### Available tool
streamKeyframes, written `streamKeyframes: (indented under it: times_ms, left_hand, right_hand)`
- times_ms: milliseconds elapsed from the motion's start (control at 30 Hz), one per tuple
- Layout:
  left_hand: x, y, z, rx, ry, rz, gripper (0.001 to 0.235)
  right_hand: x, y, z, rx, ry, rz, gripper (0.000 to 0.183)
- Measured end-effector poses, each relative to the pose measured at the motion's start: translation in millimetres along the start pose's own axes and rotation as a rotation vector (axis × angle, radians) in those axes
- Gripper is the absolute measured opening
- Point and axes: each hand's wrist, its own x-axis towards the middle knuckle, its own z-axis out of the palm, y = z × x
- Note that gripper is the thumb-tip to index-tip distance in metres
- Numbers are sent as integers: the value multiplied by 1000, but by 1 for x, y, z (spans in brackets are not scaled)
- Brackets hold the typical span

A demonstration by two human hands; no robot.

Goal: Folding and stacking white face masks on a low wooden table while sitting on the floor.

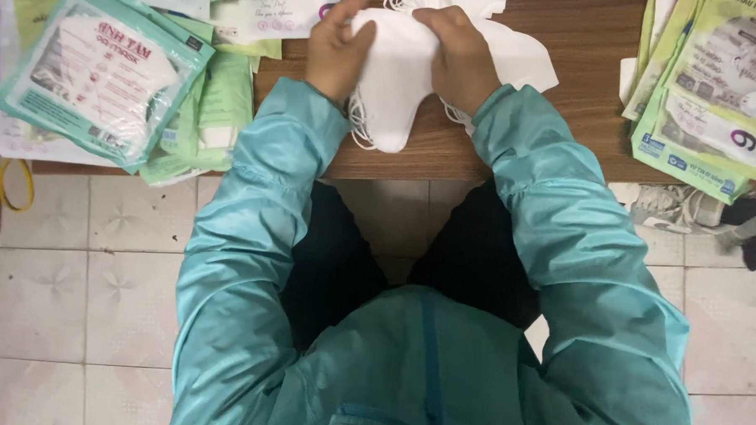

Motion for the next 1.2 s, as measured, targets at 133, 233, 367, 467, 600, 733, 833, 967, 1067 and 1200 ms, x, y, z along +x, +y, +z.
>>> streamKeyframes:
  times_ms: [133,233,367,467,600,733,833,967,1067,1200]
  left_hand:
    - [4,-4,-18,-28,136,-106,37]
    - [3,-4,-24,-193,162,-128,39]
    - [-3,5,-24,-177,84,-349,35]
    - [-5,22,-23,-138,30,-363,28]
    - [1,29,-30,-145,-78,-536,41]
    - [-7,71,-14,-145,-194,-829,77]
    - [-6,61,-10,-39,-163,-924,83]
    - [-7,76,-6,-130,-310,-826,96]
    - [-4,66,-5,-50,-231,-722,101]
    - [-9,70,8,-55,-391,-812,115]
  right_hand:
    - [-2,0,-7,-401,-253,40,89]
    - [-1,-8,-5,-439,-430,-31,125]
    - [-5,-15,8,-239,-228,-103,69]
    - [0,-16,6,54,-94,-92,40]
    - [-4,-5,7,273,-190,181,36]
    - [-13,14,17,256,-351,487,35]
    - [-13,14,18,231,-423,537,53]
    - [-10,7,17,252,-368,585,43]
    - [-7,5,14,276,-272,493,32]
    - [-9,7,15,253,-397,547,53]
